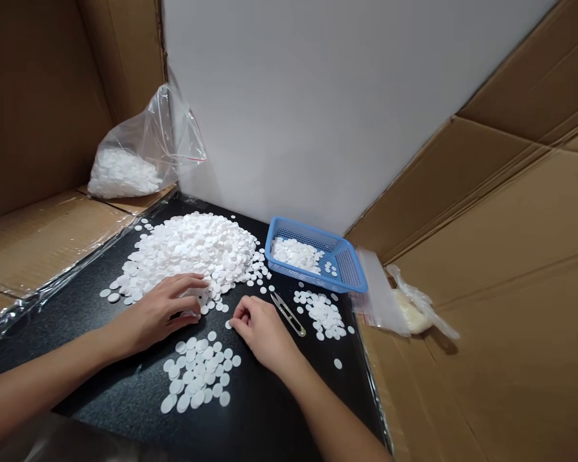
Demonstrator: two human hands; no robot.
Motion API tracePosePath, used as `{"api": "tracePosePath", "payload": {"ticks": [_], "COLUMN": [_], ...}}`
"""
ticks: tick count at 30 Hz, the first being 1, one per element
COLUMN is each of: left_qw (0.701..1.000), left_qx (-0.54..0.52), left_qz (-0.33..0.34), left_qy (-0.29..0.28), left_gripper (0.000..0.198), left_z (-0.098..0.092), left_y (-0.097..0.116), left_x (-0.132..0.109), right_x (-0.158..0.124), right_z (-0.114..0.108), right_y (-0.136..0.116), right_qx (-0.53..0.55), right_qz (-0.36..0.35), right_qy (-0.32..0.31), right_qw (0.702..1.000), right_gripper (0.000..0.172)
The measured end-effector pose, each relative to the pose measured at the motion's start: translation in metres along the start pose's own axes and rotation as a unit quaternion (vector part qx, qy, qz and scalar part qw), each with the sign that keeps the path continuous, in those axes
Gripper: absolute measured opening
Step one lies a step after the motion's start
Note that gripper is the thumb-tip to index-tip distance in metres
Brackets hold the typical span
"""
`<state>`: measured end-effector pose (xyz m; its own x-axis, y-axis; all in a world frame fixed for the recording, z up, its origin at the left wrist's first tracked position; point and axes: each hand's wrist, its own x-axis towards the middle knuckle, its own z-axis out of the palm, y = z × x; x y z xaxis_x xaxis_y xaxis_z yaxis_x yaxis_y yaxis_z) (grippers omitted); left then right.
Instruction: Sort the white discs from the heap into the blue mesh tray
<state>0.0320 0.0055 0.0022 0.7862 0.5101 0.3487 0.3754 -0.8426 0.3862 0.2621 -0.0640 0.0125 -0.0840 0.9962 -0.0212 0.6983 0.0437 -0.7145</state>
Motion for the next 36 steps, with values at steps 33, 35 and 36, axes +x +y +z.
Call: {"api": "tracePosePath", "payload": {"ticks": [33, 35, 36], "left_qw": [0.991, 0.991, 0.991], "left_qx": [-0.054, -0.062, -0.067], "left_qz": [-0.076, -0.083, -0.084], "left_qy": [0.092, 0.088, 0.08], "left_gripper": [0.02, 0.019, 0.018], "left_z": [-0.017, -0.018, -0.018], "left_y": [-0.016, -0.017, -0.017], "left_x": [-0.005, -0.006, -0.006], "right_x": [0.008, 0.007, 0.006], "right_z": [-0.003, -0.003, -0.003], "right_y": [0.009, 0.006, 0.004], "right_qx": [-0.013, -0.008, 0.0], "right_qz": [-0.03, -0.029, -0.027], "right_qy": [-0.019, -0.025, -0.033], "right_qw": [0.999, 0.999, 0.999], "right_gripper": [0.035, 0.034, 0.033]}}
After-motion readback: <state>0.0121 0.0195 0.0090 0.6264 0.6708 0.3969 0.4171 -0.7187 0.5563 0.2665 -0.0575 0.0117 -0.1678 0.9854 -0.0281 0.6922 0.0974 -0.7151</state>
